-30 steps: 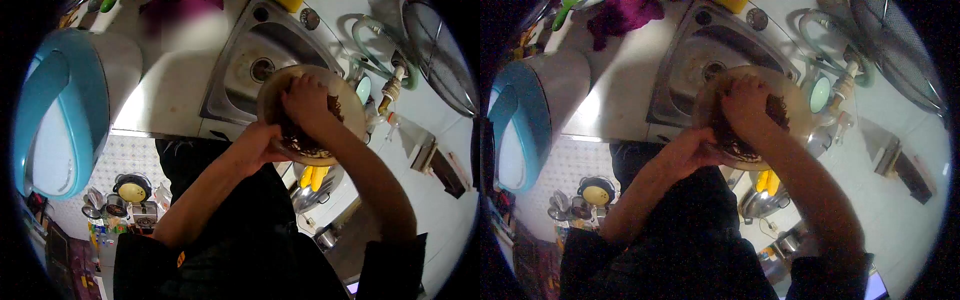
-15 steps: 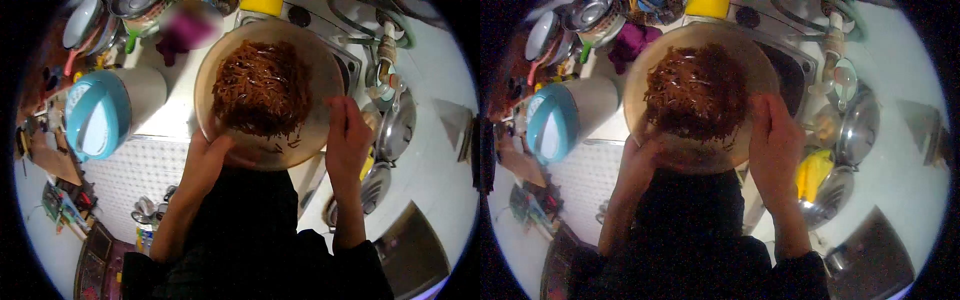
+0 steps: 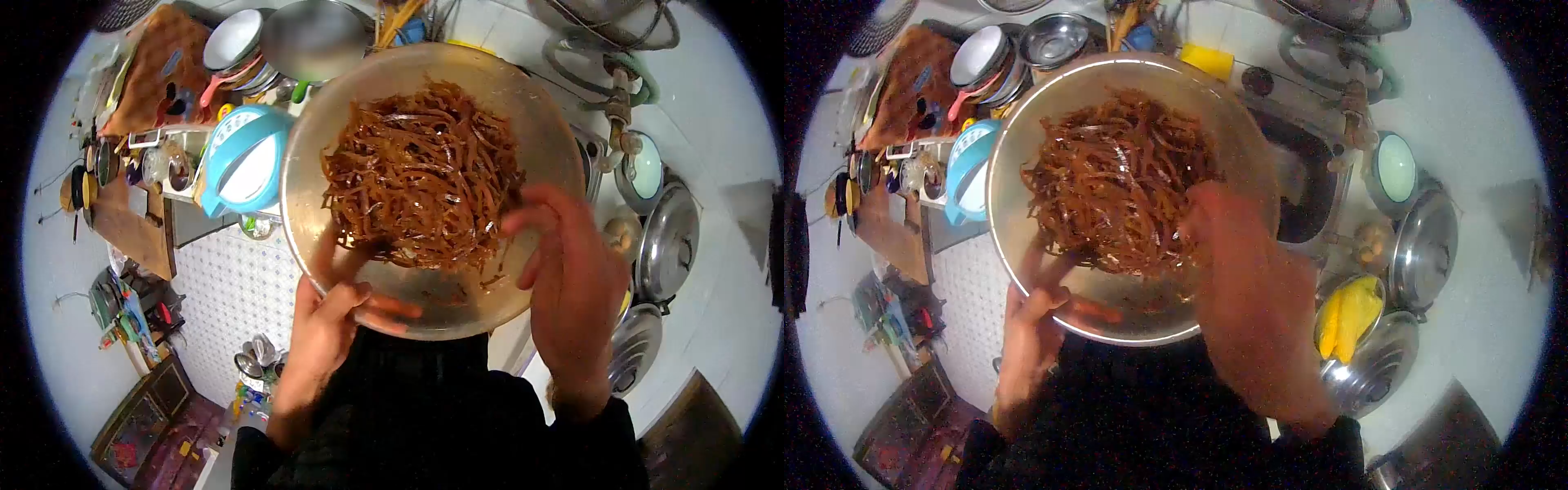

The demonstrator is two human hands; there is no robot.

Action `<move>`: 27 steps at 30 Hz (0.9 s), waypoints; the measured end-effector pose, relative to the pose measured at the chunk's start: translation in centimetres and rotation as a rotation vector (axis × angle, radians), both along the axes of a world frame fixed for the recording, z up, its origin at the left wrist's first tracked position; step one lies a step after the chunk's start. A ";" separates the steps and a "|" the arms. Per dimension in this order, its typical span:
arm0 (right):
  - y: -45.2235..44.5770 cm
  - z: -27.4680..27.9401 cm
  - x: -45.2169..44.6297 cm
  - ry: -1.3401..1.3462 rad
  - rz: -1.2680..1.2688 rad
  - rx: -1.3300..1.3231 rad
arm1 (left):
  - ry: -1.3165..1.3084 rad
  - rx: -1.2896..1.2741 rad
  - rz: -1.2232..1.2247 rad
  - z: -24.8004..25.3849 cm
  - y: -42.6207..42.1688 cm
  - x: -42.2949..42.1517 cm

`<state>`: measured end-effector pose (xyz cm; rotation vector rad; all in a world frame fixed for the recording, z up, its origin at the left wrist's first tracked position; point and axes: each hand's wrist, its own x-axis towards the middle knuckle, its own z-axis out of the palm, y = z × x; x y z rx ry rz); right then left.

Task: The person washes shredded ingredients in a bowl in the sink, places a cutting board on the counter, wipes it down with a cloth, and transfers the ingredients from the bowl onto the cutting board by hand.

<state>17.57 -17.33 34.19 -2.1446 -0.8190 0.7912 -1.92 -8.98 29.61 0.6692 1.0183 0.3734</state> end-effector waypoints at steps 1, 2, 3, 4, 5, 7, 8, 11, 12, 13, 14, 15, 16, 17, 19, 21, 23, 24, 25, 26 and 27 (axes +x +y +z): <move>-0.2 -0.3 -0.6 -0.202 0.146 0.058 | -0.010 0.008 0.013 0.3 -0.3 -1.0; 0.0 -0.1 -1.5 -0.408 0.296 0.124 | -0.046 -0.023 0.025 0.4 -0.5 -2.2; 0.4 0.6 -2.7 -0.425 0.316 0.147 | -0.086 -0.048 0.042 0.3 -0.7 -3.4; 1.3 1.2 -4.4 -0.370 0.349 0.165 | -0.143 -0.048 0.074 0.0 -0.5 -5.2; 2.0 1.9 -6.3 -0.315 0.389 0.192 | -0.147 -0.072 0.097 0.1 -0.6 -7.3; 2.9 1.8 -10.3 -0.351 0.473 0.286 | -0.264 -0.050 0.107 0.0 -0.4 -11.2; 3.7 1.3 -12.5 -0.349 0.476 0.318 | -0.227 -0.078 0.126 0.1 -0.4 -13.6; 6.6 1.3 -20.9 -0.294 0.579 0.302 | -0.175 0.004 0.238 0.1 0.8 -21.8; 8.0 0.7 -24.1 -0.107 0.535 0.267 | -0.243 -0.017 0.291 0.1 1.5 -25.0; 9.8 0.0 -27.7 0.080 0.481 0.214 | -0.252 -0.001 0.327 -0.1 2.4 -28.5; 11.5 -0.7 -31.1 0.231 0.405 0.207 | -0.214 -0.019 0.356 -0.4 3.1 -32.1; 13.4 -0.2 -34.7 0.223 0.439 0.209 | -0.178 -0.042 0.385 -0.9 3.8 -36.0; 15.2 0.3 -37.6 0.079 0.617 0.042 | -0.205 -0.032 0.413 -1.4 4.8 -39.3; 16.4 0.8 -40.4 -0.070 0.793 -0.128 | -0.118 -0.053 0.400 -1.0 5.3 -42.6; 16.3 -1.8 -44.3 -0.164 0.875 0.147 | -0.125 0.060 0.564 -2.0 3.4 -46.6; 19.3 -2.2 -50.3 -0.346 1.103 0.482 | -0.111 0.079 0.664 -2.4 4.2 -51.8; 22.4 -4.0 -56.8 -0.378 1.107 0.487 | -0.096 0.086 0.768 -3.7 5.4 -56.0; 23.7 -5.1 -59.8 -0.405 1.080 0.484 | -0.113 0.083 0.798 -4.6 6.2 -57.9; 24.9 -6.6 -61.7 -0.401 1.100 0.491 | -0.129 0.084 0.824 -5.8 7.1 -59.1; 26.6 -8.2 -64.2 -0.339 1.074 0.516 | -0.136 0.088 0.872 -7.5 8.4 -60.7; 28.2 -9.6 -66.5 -0.276 1.043 0.544 | -0.133 0.099 0.889 -9.0 9.7 -62.6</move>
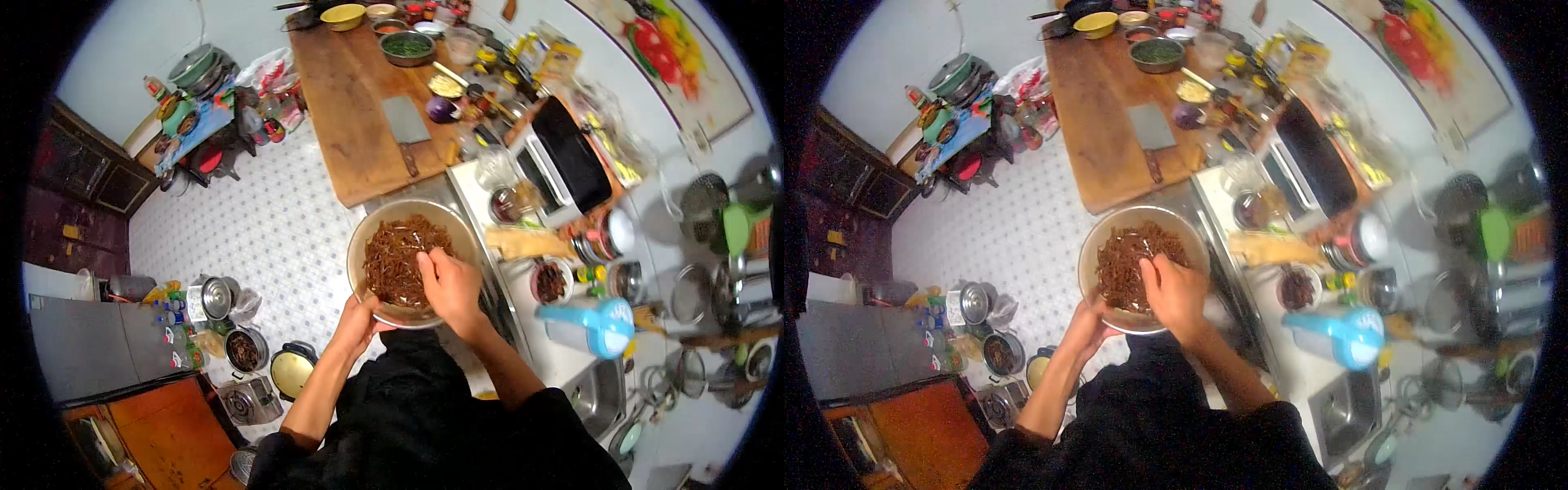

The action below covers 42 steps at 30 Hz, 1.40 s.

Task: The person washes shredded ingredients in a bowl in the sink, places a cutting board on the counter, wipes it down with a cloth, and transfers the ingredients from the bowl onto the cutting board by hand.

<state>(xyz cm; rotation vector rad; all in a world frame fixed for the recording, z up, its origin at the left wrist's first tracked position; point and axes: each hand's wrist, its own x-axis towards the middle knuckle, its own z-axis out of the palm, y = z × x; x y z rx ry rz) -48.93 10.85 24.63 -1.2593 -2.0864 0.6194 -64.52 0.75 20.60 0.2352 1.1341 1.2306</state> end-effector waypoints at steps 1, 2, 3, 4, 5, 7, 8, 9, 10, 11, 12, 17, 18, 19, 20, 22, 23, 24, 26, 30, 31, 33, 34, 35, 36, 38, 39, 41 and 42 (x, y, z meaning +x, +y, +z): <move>1.8 -1.4 -2.2 -0.078 0.017 -0.057 | -0.030 -0.018 -0.003 -1.6 1.6 -2.1; 3.7 -3.6 -4.6 -0.073 0.028 -0.053 | -0.059 -0.037 -0.009 -3.3 3.3 -4.3; 5.7 -6.0 -7.1 -0.035 0.010 -0.047 | -0.043 -0.054 -0.012 -4.4 5.3 -6.5; 7.6 -8.2 -9.3 0.003 -0.012 -0.044 | -0.037 -0.056 -0.009 -6.0 7.5 -8.7; 9.9 -10.0 -11.5 -0.001 0.005 -0.121 | -0.014 -0.076 -0.027 -8.2 10.2 -11.4; 13.6 -13.1 -15.2 0.030 -0.014 -0.147 | -0.025 -0.136 -0.080 -13.3 14.8 -16.4; 15.9 -15.0 -17.4 0.056 -0.033 -0.168 | -0.021 -0.141 -0.089 -16.1 17.3 -18.7; 18.1 -17.3 -19.1 0.062 -0.042 -0.035 | -0.021 -0.156 -0.121 -18.4 19.2 -20.8; 20.1 -18.4 -20.5 -0.007 -0.114 -0.134 | -0.011 -0.157 -0.149 -19.3 21.8 -23.2; 21.7 -19.1 -21.8 -0.070 -0.191 -0.235 | 0.003 -0.097 -0.135 -19.4 23.6 -24.0; 23.1 -19.2 -22.9 -0.115 -0.252 -0.289 | -0.056 -0.184 -0.157 -21.5 25.3 -25.6; 27.3 -18.5 -26.4 -0.335 -0.421 -0.582 | -0.158 -0.215 -0.134 -21.1 30.4 -28.7; 27.8 -18.7 -27.1 -0.231 -0.415 -0.579 | -0.161 -0.196 -0.123 -21.2 31.1 -29.2; 28.3 -18.9 -27.7 -0.119 -0.411 -0.569 | -0.157 -0.170 -0.116 -21.1 31.8 -29.7; 28.5 -19.2 -28.5 -0.127 -0.417 -0.572 | -0.165 -0.174 -0.119 -21.0 32.3 -30.3; 28.6 -18.8 -30.2 -0.194 -0.605 -0.318 | -0.175 -0.282 -0.252 -19.9 33.6 -31.7; 29.3 -18.2 -30.5 -0.235 -0.632 -0.453 | -0.140 -0.273 -0.299 -22.2 33.7 -31.7; 30.1 -17.4 -31.3 -0.239 -0.646 -0.449 | -0.145 -0.270 -0.312 -22.1 33.9 -32.7; 30.2 -15.8 -32.8 -0.263 -0.770 -0.700 | -0.118 -0.268 -0.396 -21.6 33.5 -35.1; 29.4 -19.0 -34.1 -0.173 -0.496 -0.245 | -0.029 -0.360 -0.388 -21.7 31.4 -42.7; 29.1 -21.6 -33.9 -0.107 -0.550 -0.275 | 0.130 0.022 -0.621 -27.8 29.5 -46.0; 29.2 -18.4 -35.5 -0.292 -0.605 -0.321 | 0.518 0.882 -0.708 -38.7 26.0 -52.3; 29.3 -17.1 -36.3 -0.475 -0.645 -0.367 | 0.250 0.216 -0.670 -31.4 26.5 -54.5; 29.5 -16.8 -36.8 -0.602 -0.666 -0.497 | -0.045 -0.421 -0.266 -21.8 27.5 -56.6; 29.5 -16.7 -37.3 -0.602 -0.665 -0.492 | -0.085 -0.352 -0.230 -23.7 25.6 -60.0; 28.8 -17.8 -37.8 -0.626 -0.547 -0.400 | 0.031 -0.441 -0.141 -22.3 23.9 -65.4; 28.1 -19.0 -37.8 -0.630 -0.462 0.026 | -0.004 -0.467 -0.057 -23.4 22.5 -68.0; 27.4 -22.4 -37.1 -0.558 -0.483 0.009 | -0.032 -0.450 0.042 -22.8 20.1 -72.3; 27.5 -23.1 -36.7 -0.486 -0.492 0.006 | 0.024 -0.457 0.093 -23.4 18.6 -74.1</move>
